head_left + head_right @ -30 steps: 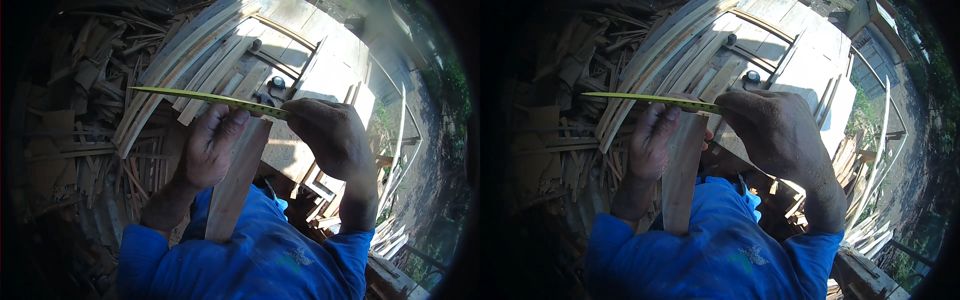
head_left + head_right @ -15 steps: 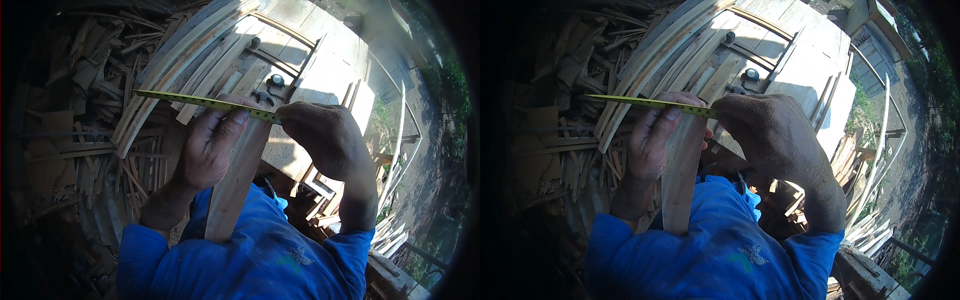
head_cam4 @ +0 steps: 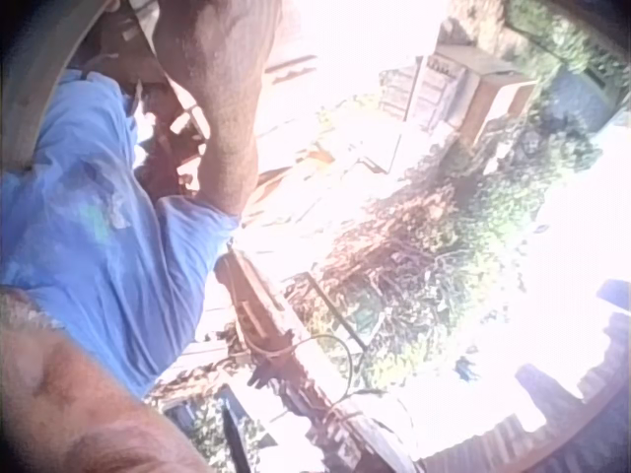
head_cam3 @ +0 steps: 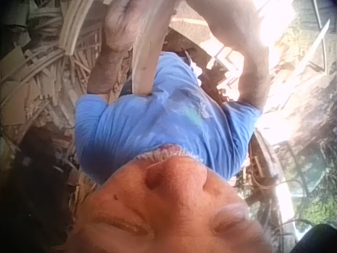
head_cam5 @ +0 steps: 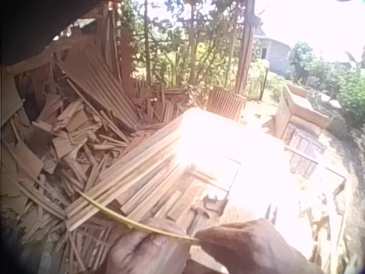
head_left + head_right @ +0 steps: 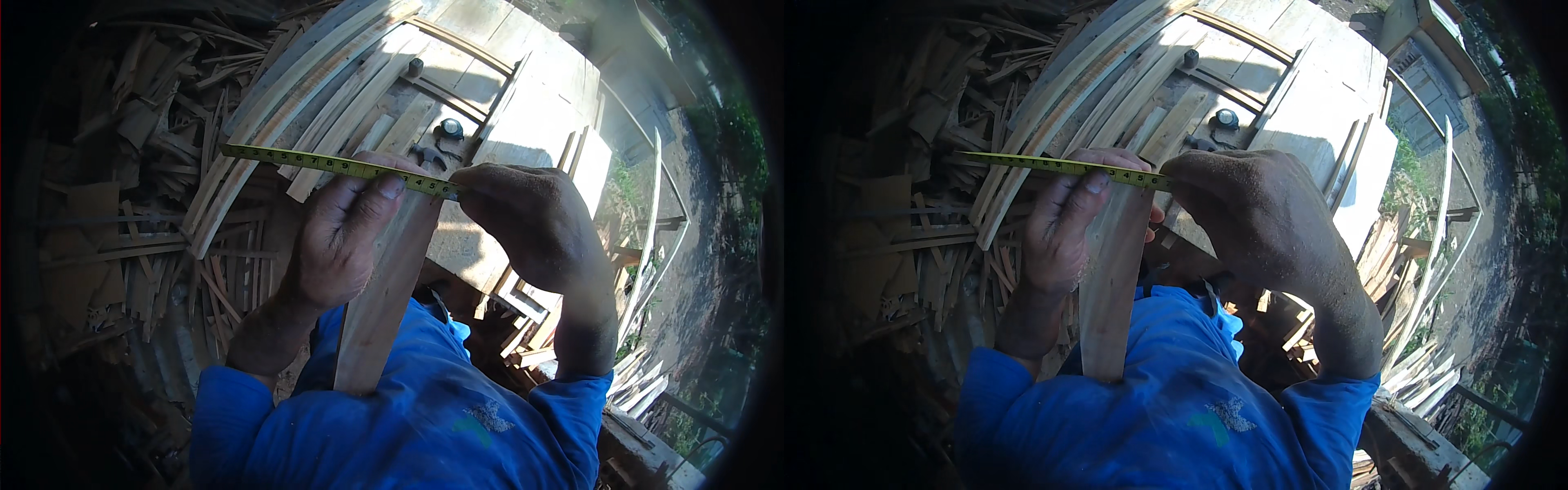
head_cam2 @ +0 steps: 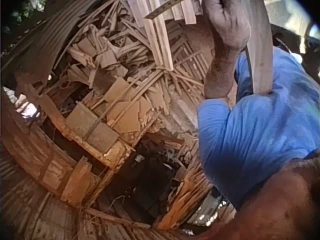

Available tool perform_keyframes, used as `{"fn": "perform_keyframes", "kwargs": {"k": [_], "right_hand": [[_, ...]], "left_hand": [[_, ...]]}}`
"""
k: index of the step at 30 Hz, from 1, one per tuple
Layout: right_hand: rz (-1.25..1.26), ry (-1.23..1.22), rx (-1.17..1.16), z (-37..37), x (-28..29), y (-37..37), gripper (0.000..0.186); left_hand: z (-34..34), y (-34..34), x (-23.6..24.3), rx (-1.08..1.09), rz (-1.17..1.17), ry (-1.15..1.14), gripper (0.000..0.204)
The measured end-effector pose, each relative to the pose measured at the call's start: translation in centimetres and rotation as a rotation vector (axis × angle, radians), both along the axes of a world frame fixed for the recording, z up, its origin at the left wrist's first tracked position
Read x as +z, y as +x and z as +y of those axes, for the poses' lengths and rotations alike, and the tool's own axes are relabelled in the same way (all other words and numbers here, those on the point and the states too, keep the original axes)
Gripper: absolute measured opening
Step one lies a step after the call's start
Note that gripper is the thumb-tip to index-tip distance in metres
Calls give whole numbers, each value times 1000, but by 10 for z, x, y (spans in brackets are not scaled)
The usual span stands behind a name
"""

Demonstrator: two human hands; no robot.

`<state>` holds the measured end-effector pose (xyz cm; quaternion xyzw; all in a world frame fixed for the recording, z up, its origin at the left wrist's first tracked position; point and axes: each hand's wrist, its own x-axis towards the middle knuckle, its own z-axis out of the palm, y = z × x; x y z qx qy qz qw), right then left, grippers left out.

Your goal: The person measures a wooden piece with a tape measure, then uses a hammer to drive a nail into a smaller wooden component, and finally joins two wooden pieces together by hand.

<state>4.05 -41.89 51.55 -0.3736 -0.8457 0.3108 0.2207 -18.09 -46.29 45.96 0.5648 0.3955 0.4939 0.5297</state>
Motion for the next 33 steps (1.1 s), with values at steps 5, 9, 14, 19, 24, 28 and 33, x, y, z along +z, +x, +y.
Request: {"fn": "perform_keyframes", "kwargs": {"k": [5,9,14,19,24,28,33], "right_hand": [[-24,7,-5,-2,2,2,21],[-12,12,2,-2,3,2,21],[-13,36,-3,-3,1,4,21],[-17,15,-15,-2,2,1,21],[-45,-5,-26,0,-2,5,21],[-28,-12,-7,2,0,4,21],[-56,-68,-55,1,5,3,21]], "left_hand": [[2,2,-3,-5,-28,15,29],[0,2,-1,6,-30,3,29],[0,4,-1,-3,-29,-29,30],[-1,2,1,4,-14,-24,30],[3,5,-4,4,-19,-36,30],[3,2,1,-6,24,7,30],[6,4,-2,-4,-10,51,29]]}}
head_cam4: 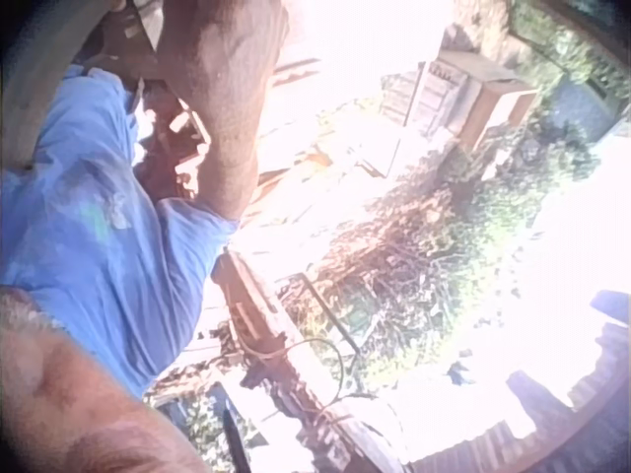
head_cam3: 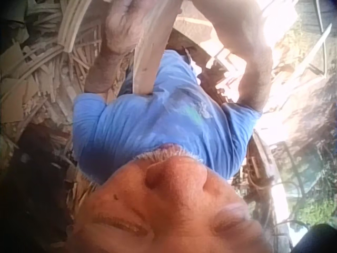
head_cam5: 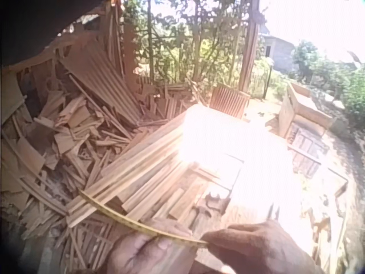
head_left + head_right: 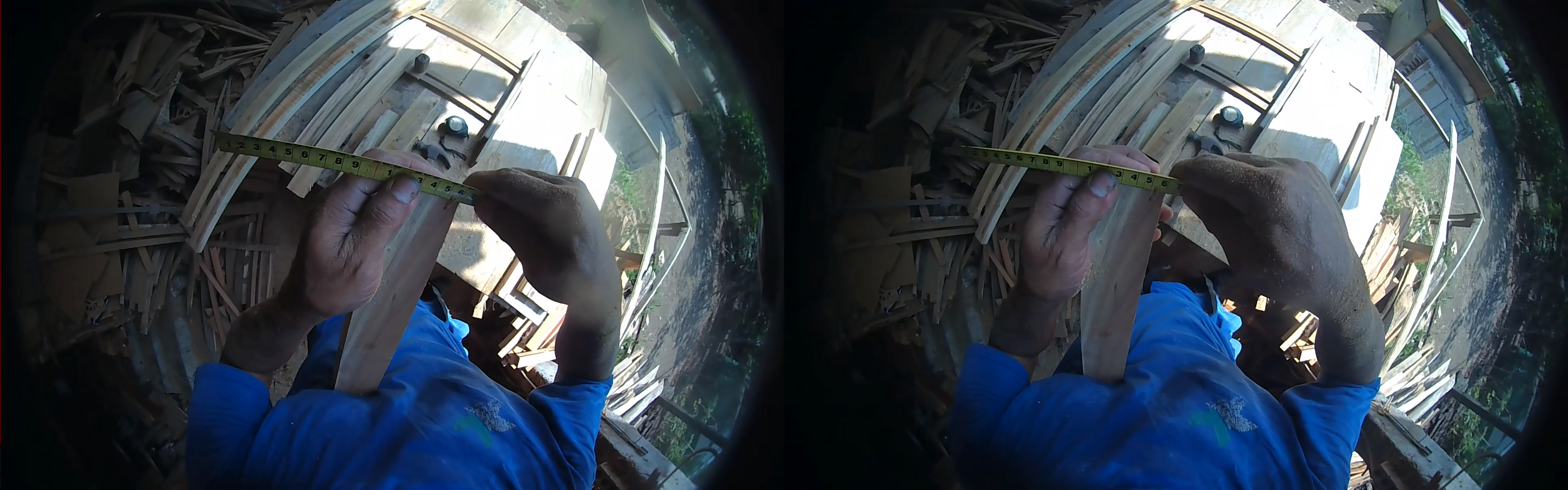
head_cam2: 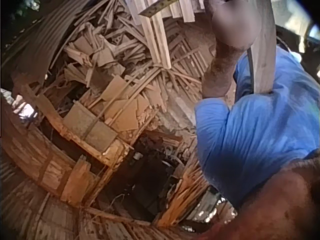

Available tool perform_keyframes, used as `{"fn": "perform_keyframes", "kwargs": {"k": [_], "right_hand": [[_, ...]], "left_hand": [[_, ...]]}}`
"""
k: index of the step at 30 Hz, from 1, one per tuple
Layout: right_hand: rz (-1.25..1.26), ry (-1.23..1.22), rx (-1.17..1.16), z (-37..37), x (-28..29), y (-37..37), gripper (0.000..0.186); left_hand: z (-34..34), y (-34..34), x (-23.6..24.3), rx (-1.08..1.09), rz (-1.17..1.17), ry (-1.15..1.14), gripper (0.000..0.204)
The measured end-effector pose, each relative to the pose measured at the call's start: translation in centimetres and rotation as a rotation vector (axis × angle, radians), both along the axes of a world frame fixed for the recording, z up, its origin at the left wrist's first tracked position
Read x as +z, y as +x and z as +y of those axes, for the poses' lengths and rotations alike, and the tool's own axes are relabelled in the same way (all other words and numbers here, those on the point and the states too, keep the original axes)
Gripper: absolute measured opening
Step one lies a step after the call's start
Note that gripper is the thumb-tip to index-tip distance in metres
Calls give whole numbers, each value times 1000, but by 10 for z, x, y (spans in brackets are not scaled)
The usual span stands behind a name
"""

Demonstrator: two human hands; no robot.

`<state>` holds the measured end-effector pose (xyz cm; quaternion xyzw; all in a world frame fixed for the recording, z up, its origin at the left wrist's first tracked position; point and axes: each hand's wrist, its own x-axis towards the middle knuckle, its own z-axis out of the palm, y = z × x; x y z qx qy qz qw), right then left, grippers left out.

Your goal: The person measures a wooden piece with a tape measure, then uses a hammer to drive a nail into a smaller wooden component, and finally joins two wooden pieces together by hand.

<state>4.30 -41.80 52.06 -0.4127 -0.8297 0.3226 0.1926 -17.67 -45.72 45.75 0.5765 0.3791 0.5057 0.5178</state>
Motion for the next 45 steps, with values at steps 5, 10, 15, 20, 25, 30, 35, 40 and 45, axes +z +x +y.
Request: {"fn": "perform_keyframes", "kwargs": {"k": [5,10,15,20,25,30,35,40,45], "right_hand": [[62,-6,6,1,-4,2,21],[56,40,11,1,-4,3,20],[27,22,-15,-1,-4,3,20],[38,36,-18,-2,-7,6,20],[33,45,-30,-4,-7,5,20],[52,68,-40,-6,-10,3,19],[43,35,-31,-7,-6,1,19],[25,32,-42,-6,-6,-3,19],[193,36,-274,25,-14,10,43]], "left_hand": [[0,-1,7,-8,37,-36,29],[4,0,-1,-18,43,26,29],[1,2,10,-3,53,-39,29],[1,3,5,-11,47,-66,30],[1,3,5,-16,41,-67,31],[-1,2,4,-10,29,-79,31],[-3,1,2,-1,10,-128,31],[-2,-3,-2,15,52,-99,32],[2,-16,-10,173,-138,-351,32]]}}
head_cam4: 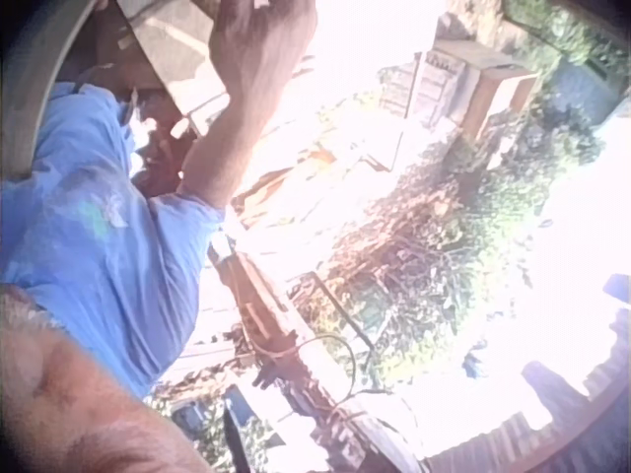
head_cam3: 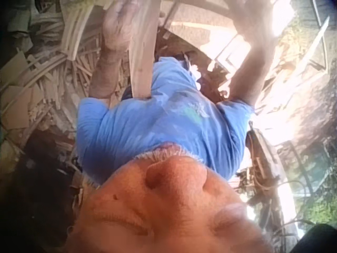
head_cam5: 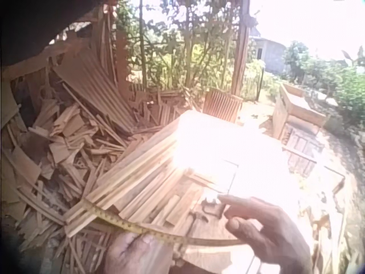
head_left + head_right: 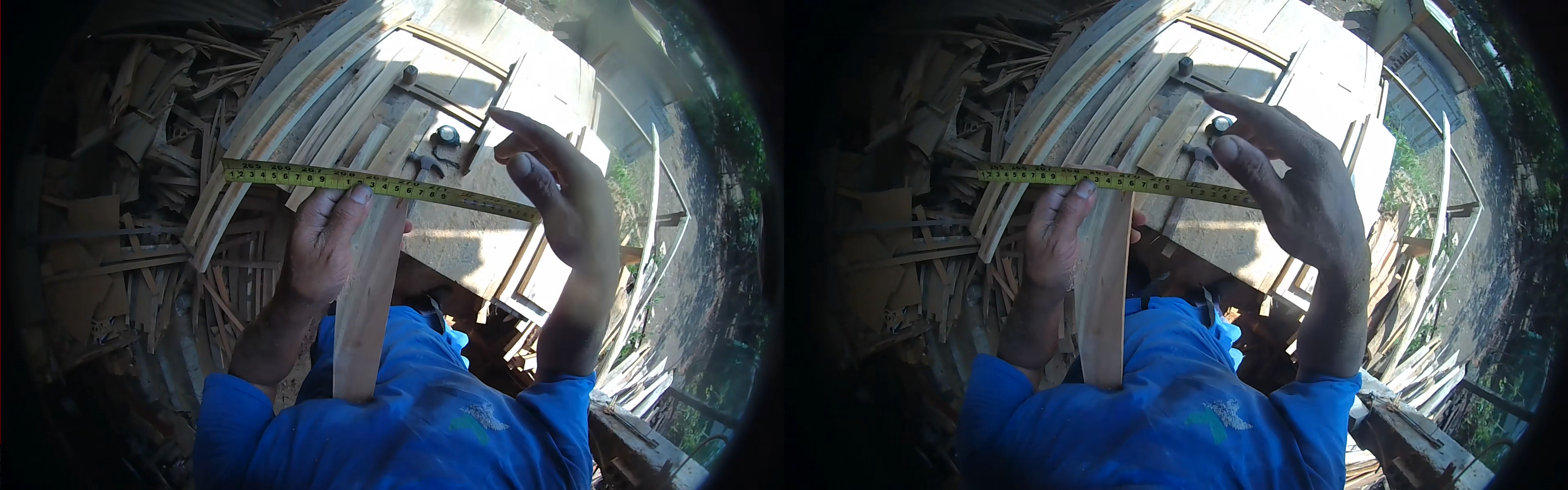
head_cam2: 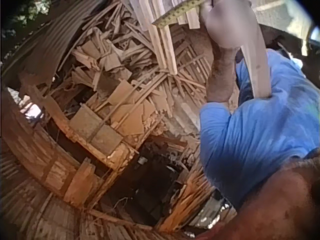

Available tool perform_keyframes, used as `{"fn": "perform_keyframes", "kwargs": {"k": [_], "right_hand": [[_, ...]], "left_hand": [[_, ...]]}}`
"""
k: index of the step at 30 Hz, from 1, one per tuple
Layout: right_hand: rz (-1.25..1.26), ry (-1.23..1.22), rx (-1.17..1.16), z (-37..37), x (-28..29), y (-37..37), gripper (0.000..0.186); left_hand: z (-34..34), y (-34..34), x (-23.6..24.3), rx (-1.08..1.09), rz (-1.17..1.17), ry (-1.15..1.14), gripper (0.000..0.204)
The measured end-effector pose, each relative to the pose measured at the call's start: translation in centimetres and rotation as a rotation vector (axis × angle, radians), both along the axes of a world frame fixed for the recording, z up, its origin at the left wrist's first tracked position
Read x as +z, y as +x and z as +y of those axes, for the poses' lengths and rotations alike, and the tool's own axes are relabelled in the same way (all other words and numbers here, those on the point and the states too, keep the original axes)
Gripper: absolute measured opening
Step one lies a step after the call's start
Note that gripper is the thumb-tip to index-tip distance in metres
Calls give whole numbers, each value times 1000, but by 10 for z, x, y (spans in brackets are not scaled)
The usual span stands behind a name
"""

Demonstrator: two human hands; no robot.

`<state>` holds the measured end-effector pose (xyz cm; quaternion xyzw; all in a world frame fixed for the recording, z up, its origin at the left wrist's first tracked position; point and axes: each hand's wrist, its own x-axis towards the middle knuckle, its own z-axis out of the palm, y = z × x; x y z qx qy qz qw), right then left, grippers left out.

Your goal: The person measures a wooden piece with a tape measure, then uses a hammer to drive a nail into a smaller wooden component, and finally joins two wooden pieces together by hand.

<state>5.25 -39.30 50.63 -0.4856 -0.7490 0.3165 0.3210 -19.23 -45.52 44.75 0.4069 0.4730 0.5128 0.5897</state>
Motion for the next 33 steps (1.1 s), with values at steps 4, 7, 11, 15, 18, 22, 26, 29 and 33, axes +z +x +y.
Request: {"fn": "perform_keyframes", "kwargs": {"k": [4,7,11,15,18,22,26,29,33], "right_hand": [[414,-310,-515,41,-144,19,42],[-482,-456,-453,14,-325,-38,77],[-466,-448,-483,-18,-428,-90,70],[-473,-345,-700,-25,-469,-108,38],[-469,-306,-713,-22,-462,-102,31],[-152,-565,-665,-26,-424,-79,35],[-3,-441,-600,-68,-382,-37,53],[169,-191,-766,-75,-377,-21,64],[928,-560,-936,-24,-374,18,47]], "left_hand": [[11,-36,-44,132,-148,-184,40],[10,-63,-70,310,-47,-350,39],[-6,-121,-113,318,-147,-548,50],[3,-139,-130,220,-108,-529,50],[17,-133,-139,161,-141,-522,49],[30,-122,-134,207,-159,-509,50],[39,-110,-136,215,-89,-496,51],[37,-104,-143,203,-120,-543,50],[40,-80,-137,165,-59,-531,49]]}}
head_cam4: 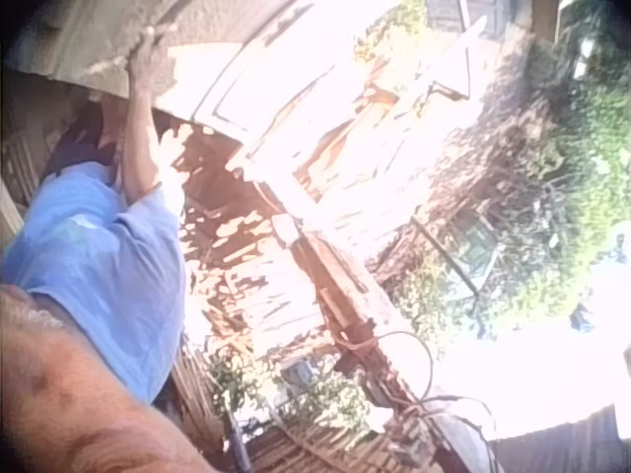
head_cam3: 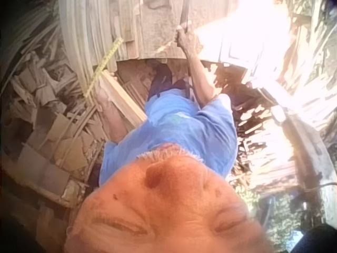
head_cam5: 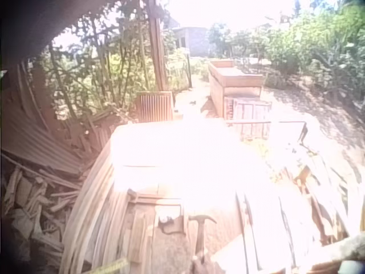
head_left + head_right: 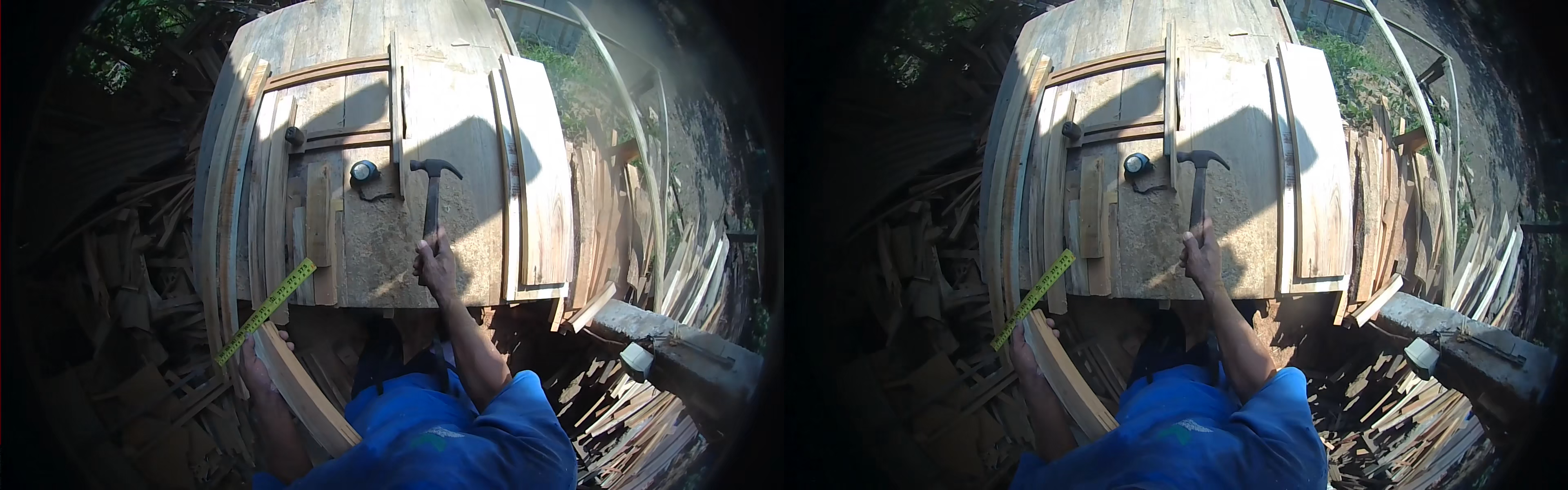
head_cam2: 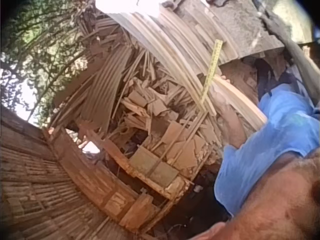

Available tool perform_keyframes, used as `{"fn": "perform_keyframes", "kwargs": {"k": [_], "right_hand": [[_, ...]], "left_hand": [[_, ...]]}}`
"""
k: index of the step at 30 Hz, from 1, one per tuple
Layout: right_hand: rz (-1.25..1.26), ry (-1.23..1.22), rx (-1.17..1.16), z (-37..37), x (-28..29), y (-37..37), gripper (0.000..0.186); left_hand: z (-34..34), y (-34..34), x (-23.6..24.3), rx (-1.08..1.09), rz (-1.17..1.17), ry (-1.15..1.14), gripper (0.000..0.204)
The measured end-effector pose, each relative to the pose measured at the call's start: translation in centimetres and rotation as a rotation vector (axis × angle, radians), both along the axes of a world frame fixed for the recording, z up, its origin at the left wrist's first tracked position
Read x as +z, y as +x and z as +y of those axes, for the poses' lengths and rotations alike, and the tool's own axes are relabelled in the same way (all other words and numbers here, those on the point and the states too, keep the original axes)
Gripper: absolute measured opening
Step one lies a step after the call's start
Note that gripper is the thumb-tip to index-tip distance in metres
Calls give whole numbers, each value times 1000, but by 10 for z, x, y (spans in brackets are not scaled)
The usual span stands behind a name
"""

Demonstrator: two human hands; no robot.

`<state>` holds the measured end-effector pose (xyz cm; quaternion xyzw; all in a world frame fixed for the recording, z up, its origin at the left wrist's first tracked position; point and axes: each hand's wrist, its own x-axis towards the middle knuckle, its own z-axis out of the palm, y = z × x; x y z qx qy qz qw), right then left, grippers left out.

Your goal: The person measures a wooden piece with a tape measure, then uses a hammer to drive a nail into a smaller wooden component, and finally joins two wooden pieces together by hand.

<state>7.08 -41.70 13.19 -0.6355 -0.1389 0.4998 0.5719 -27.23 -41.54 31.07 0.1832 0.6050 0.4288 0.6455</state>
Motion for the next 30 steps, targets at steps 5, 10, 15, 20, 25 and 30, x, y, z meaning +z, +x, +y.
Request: {"fn": "perform_keyframes", "kwargs": {"k": [5,10,15,20,25,30], "right_hand": [[82,19,-110,76,-51,51,37],[114,26,-95,111,-79,50,37],[93,23,-73,120,-88,48,38],[123,57,-121,120,-94,53,40],[114,37,-44,122,-90,61,40],[52,47,-43,123,-95,63,40]], "left_hand": [[-5,10,1,-46,95,36,49],[-11,-6,-9,-30,8,-14,50],[-11,-13,-7,-15,-30,-32,52],[-9,-11,-12,-7,4,-45,52],[-8,-9,-13,-32,53,-23,50],[-9,-6,-13,-6,54,-38,50]]}}
